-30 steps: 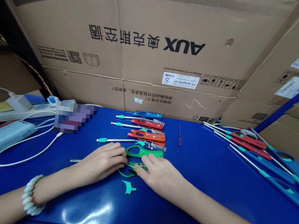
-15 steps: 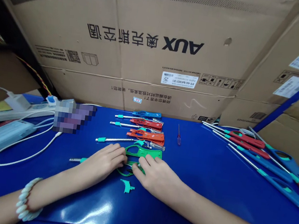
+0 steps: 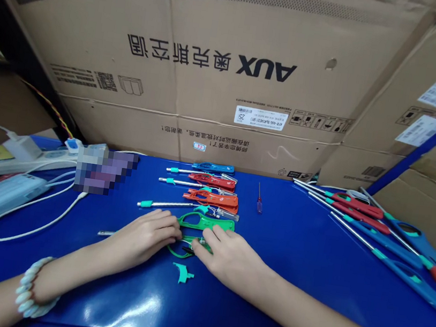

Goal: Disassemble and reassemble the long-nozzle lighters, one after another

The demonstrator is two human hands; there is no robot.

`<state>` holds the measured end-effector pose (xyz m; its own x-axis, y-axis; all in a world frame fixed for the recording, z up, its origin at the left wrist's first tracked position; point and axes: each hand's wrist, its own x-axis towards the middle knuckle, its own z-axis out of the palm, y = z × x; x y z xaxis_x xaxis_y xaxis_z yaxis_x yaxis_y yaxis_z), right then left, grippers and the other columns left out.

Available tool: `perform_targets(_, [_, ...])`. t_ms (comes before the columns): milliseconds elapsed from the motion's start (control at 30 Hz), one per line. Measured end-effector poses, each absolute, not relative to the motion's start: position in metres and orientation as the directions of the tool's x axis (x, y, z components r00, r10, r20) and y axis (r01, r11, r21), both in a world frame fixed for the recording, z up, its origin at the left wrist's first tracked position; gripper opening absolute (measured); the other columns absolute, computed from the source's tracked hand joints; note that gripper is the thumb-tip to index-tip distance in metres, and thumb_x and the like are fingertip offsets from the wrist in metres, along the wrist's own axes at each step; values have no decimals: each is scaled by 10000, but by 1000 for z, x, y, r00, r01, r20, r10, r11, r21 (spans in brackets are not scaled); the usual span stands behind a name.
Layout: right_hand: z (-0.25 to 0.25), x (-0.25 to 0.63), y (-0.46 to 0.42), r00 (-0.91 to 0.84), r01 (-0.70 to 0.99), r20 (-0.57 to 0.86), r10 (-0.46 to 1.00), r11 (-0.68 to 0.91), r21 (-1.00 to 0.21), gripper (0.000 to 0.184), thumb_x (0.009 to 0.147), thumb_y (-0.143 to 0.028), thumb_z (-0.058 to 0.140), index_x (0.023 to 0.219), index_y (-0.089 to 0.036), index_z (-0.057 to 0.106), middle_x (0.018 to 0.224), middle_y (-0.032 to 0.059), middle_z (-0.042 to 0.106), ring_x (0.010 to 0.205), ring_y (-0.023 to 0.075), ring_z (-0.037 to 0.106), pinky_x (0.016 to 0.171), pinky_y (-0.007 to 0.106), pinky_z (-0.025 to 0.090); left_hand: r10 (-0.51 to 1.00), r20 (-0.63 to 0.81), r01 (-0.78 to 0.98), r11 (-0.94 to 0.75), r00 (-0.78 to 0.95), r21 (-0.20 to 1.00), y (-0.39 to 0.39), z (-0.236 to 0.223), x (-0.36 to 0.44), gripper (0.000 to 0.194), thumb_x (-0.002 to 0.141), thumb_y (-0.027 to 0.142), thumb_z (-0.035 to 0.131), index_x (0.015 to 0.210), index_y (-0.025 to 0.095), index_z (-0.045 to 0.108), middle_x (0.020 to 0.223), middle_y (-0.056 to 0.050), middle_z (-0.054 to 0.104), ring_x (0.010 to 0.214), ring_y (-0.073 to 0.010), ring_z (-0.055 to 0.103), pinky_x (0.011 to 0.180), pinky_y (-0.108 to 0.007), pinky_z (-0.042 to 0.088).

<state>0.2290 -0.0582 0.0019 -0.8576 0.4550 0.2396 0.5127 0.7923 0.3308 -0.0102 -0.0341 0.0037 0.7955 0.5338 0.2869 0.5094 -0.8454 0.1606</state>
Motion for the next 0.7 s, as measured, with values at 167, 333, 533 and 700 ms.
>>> perform_targets(167, [8, 237, -54, -871, 488, 234, 433, 821, 298, 314, 963, -138, 381, 1230, -162, 544, 860, 82, 584, 741, 194, 566, 594, 295, 477, 537, 277, 473, -840, 797, 266, -31, 9, -16, 265, 975, 144, 368, 969, 164, 632, 895, -61, 621, 802, -169, 555, 757, -289, 443])
perform_targets(333, [7, 243, -50, -858, 505, 242, 452, 828, 243, 332, 966, -134, 351, 1246, -162, 526, 888, 84, 610, 771, 197, 579, 655, 316, 501, 545, 261, 449, -822, 797, 350, -28, 13, -19, 214, 957, 127, 412, 962, 162, 623, 895, -52, 644, 830, -173, 581, 780, -293, 448])
perform_targets(533, [9, 245, -48, -824, 555, 209, 527, 826, 104, 252, 937, -102, 368, 1023, -144, 601, 889, 87, 606, 796, 195, 555, 704, 310, 481, 582, 328, 402, -783, 744, 475, -24, 15, -22, 193, 946, 132, 433, 961, 169, 621, 912, -50, 643, 869, -167, 589, 795, -296, 465])
perform_targets(700, [11, 245, -48, -820, 560, 207, 533, 822, 102, 213, 927, -109, 400, 950, -165, 604, 873, 73, 591, 764, 188, 542, 673, 294, 461, 604, 303, 440, -769, 737, 464, -22, 24, -27, 178, 918, 114, 457, 917, 167, 627, 876, -40, 624, 845, -166, 579, 758, -289, 471])
